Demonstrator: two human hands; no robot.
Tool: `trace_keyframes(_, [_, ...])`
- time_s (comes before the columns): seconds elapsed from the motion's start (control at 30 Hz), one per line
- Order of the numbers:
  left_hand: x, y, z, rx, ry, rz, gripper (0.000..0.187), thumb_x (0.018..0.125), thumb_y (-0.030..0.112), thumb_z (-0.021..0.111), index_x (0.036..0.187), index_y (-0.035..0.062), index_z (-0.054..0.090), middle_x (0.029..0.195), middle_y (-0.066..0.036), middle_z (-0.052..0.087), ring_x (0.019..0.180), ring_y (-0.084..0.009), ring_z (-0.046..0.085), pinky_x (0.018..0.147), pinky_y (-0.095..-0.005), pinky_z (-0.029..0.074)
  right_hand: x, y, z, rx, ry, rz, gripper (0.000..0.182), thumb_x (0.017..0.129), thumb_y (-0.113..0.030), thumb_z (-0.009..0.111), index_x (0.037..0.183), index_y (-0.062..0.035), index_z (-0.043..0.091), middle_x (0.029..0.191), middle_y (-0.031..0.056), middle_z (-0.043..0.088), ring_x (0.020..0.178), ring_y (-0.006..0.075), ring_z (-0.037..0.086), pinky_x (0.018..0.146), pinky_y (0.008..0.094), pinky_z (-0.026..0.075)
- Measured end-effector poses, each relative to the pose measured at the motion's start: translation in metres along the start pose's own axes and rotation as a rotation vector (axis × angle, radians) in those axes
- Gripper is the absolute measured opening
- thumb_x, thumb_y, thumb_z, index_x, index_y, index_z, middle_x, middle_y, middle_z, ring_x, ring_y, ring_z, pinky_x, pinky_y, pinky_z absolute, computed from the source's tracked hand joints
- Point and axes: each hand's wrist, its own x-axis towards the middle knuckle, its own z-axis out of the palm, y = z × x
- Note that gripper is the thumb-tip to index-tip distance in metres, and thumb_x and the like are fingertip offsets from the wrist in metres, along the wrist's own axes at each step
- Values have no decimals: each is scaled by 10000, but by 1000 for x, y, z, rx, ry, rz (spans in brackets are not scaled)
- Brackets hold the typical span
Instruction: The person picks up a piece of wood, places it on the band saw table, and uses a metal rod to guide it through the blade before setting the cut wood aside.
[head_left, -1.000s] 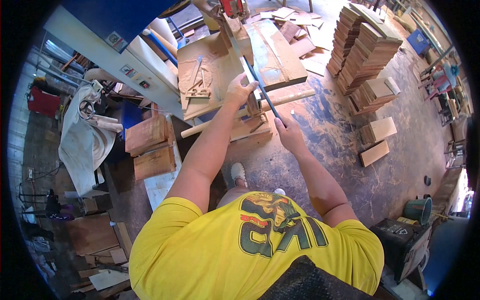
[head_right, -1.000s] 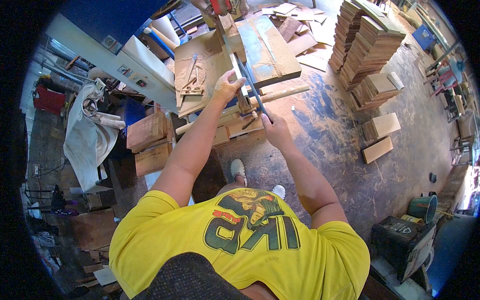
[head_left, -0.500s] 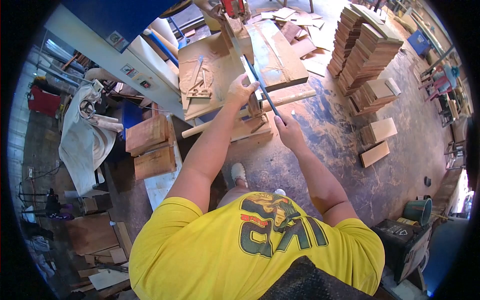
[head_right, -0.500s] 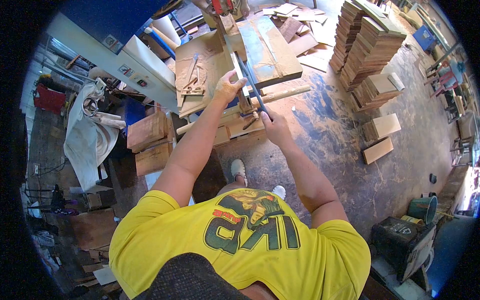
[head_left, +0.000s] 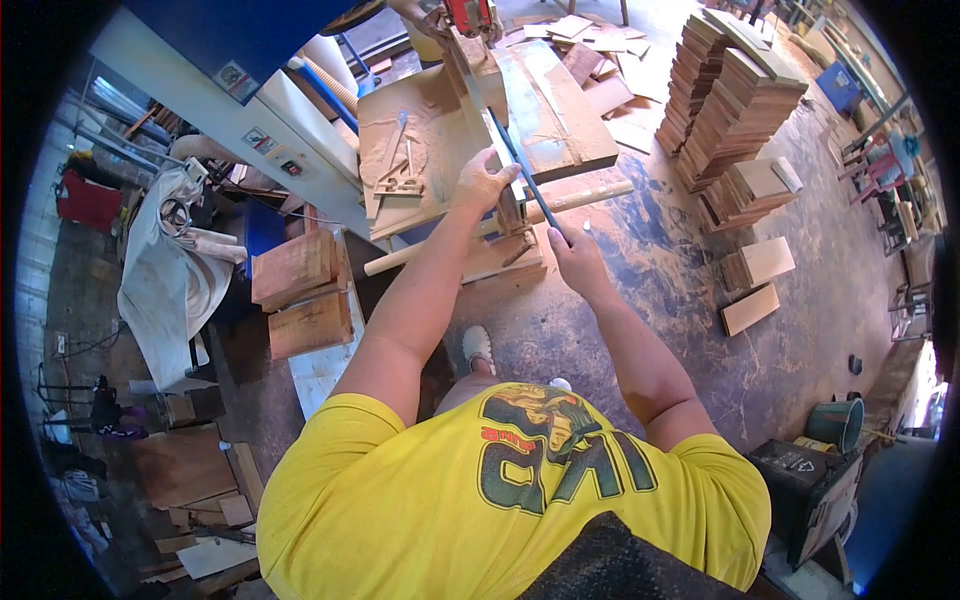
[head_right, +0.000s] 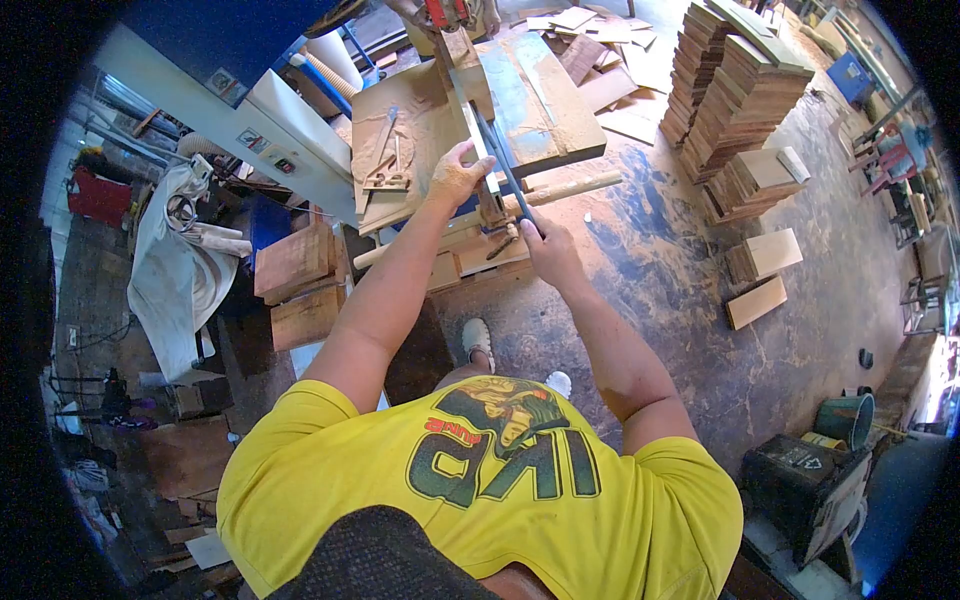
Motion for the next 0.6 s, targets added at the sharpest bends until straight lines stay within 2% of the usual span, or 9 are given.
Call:
trace_keyframes(0.13, [1,-2,1,-37,-7,2,742,817,428,785,1366,-4,534,1193,-231,666,1041,-296,676,914,-382,513,3,4,3,19,-8,3,362,1003,-210,514,1324,-65,598,911,217,702,848,271,688,782,389,508])
trace_keyframes(0.2, [2,-3,1,-44,-6,-1,747,814,429,787,1366,-5,534,1178,-232,672,1036,-295,678,908,-383,516,4,8,6,67,34,-54,393,1002,-258,538,1334,-52,584,680,126,568,662,170,544,643,363,451])
trace_keyframes(0.33, [5,-8,3,-44,-5,-22,763,803,439,796,1367,-3,535,1133,-229,687,1005,-291,684,894,-383,520,5,2,5,56,35,-56,398,1004,-259,537,1340,-50,580,720,149,607,691,178,574,668,362,466])
trace_keyframes(0.4, [5,-8,2,-36,-10,-26,768,801,443,797,1369,-1,534,1122,-226,689,994,-291,684,890,-384,521,6,-1,4,43,3,-4,354,1004,-195,509,1313,-47,598,971,227,711,917,277,696,820,393,510])
trace_keyframes(0.6, [2,-4,1,-30,-13,-50,782,796,451,801,1375,2,529,1101,-217,692,983,-286,681,889,-384,520,10,8,8,41,14,-34,350,1006,-208,517,1309,-55,602,852,186,692,785,256,664,737,390,497])
